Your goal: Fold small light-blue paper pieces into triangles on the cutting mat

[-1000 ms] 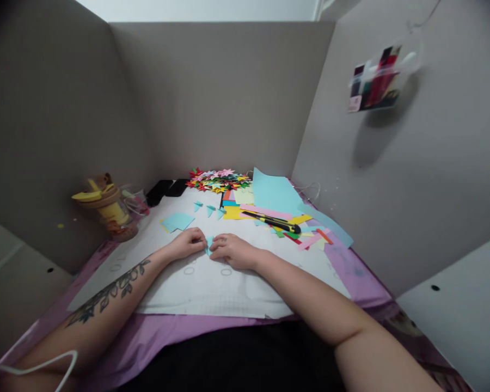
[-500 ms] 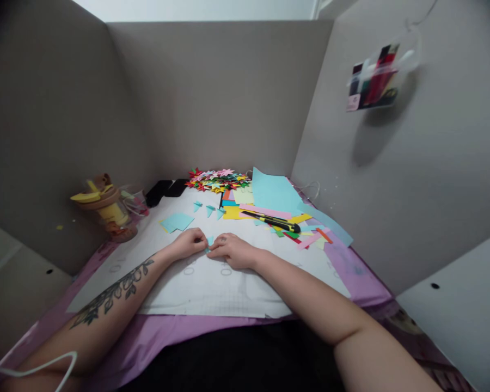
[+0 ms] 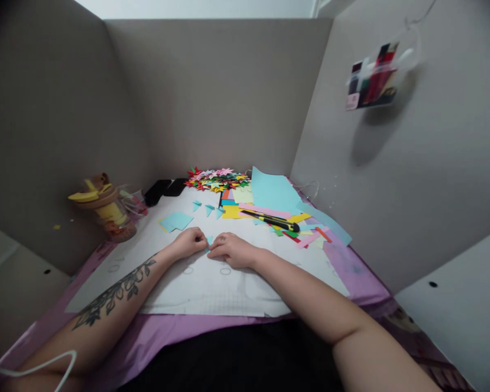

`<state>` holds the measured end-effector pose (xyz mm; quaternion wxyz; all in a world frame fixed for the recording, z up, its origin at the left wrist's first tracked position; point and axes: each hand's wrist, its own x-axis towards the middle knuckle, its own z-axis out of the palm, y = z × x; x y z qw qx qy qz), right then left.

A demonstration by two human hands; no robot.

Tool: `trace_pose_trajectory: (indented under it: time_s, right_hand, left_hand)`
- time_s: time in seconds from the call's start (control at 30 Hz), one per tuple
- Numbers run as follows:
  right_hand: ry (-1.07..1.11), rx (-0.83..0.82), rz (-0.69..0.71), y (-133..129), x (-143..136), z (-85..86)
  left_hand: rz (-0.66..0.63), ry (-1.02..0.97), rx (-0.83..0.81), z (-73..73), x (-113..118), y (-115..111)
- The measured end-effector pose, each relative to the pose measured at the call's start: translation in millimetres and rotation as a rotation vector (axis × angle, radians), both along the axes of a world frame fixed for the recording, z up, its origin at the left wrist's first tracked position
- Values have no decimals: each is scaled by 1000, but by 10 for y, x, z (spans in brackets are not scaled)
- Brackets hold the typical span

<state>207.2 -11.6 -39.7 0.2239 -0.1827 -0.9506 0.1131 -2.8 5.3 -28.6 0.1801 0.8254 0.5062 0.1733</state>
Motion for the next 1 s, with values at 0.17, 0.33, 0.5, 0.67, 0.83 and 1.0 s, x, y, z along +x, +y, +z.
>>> trace_pose_trajectory:
  time_s: [0.17, 0.33, 0.5, 0.67, 0.83, 1.0]
  right_hand:
    - [8, 13, 3, 0, -5, -17]
    - [9, 51, 26, -8, -17, -29]
    - [-39, 14, 32, -81, -46, 15]
    - [-197, -10, -58, -158, -146, 72]
    - [-268, -32, -174, -183, -260, 130]
    - [-234, 35, -174, -237, -232, 148]
  left_hand:
    - [-13, 5, 55, -42, -15, 12]
    - [-51, -33, 89, -57, -51, 19]
    - [31, -33, 117, -52, -117, 36]
    - [108, 4, 127, -24, -170, 43]
    - [123, 30, 104, -8, -176, 44]
    - [113, 24, 122, -7, -175, 35]
